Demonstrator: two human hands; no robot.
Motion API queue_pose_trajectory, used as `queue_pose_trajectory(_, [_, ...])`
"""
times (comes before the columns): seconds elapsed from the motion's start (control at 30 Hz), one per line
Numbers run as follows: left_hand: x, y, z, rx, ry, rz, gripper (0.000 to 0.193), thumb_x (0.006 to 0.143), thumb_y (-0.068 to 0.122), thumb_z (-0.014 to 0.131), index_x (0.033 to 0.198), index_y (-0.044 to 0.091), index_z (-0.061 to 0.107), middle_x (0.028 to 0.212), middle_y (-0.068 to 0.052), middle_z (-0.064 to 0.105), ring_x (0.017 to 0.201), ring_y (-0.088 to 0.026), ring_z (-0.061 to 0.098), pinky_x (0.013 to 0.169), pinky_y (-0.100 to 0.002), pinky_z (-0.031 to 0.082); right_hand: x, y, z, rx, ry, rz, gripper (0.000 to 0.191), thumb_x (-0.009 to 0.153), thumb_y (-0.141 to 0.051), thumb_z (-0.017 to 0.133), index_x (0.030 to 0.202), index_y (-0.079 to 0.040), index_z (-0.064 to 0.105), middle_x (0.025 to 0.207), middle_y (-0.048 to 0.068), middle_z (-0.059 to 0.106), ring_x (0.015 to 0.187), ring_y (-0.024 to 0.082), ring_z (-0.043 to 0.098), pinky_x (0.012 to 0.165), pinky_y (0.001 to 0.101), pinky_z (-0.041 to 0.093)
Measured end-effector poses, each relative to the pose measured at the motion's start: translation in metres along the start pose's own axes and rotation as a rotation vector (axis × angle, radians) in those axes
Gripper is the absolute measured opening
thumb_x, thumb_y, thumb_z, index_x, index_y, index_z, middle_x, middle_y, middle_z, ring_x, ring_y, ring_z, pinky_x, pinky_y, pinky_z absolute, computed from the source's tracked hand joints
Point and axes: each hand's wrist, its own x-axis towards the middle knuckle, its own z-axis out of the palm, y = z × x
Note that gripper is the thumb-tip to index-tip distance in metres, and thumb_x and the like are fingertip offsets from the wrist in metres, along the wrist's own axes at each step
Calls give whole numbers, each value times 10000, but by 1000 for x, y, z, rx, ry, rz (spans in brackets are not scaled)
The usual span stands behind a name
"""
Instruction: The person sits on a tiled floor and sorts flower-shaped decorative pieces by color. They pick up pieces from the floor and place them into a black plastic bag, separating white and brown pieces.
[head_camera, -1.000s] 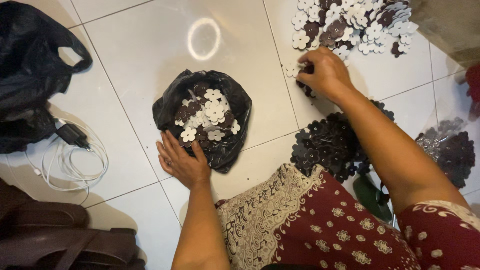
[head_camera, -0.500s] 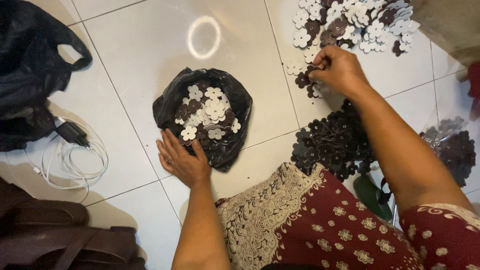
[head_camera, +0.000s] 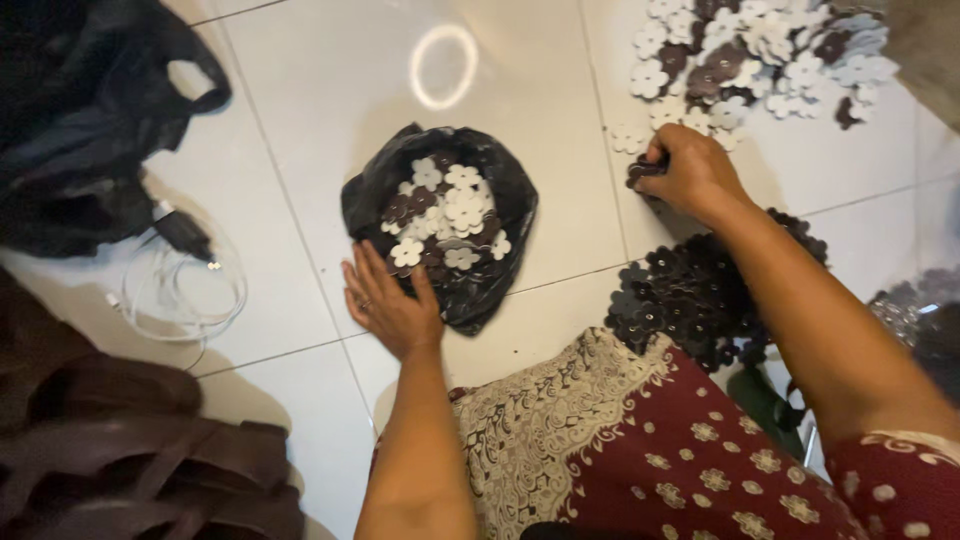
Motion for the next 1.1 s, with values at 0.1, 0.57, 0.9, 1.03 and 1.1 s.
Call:
queue_pose_trajectory(0.1, [-2,-2,-1,-4,14,8,771,1022,559,444,1638,122,291,1701,-82,307,1588,-311,203,1267,-510,120,-3,-16,-5,20,-94,159,418,756,-196,889,1056,-73,625,1003,170,733,898,326,693,792,431,541])
queue_pose_trajectory(0.57, [-1,-1,-2,-10,-1,-5,752,1028,553,433,1630,124,296,1699,-70,303,1588,-300,188,1268,-500,106,-36,-146,-41,730,-206,-164,579,829,-187,799,1334,-90,533,1196,42,702,860,97,656,751,237,595])
queue_pose_trajectory(0.9, [0,-2,-1,-13,2,9,770,1037,585,390,1645,124,287,1711,-83,288,1592,-310,181,1267,-506,112,-37,6,-39,266,116,78,250,960,-198,782,1179,-80,752,1085,85,776,894,169,704,797,318,562])
queue_pose_trajectory(1.03, [-1,0,-3,-15,2,2,747,1053,577,364,1641,122,296,1709,-81,298,1596,-312,187,1274,-514,117,-47,36,-25,136,27,160,393,840,-259,850,1174,-80,743,1097,107,752,914,214,707,826,351,559])
queue_pose_trajectory(1.1, [-2,1,-3,-19,4,7,750,1052,579,367,1639,116,299,1707,-85,301,1591,-317,189,1269,-518,118,-50,36,-15,130,36,165,465,783,-263,883,1177,-70,728,1103,121,727,921,236,693,832,359,554])
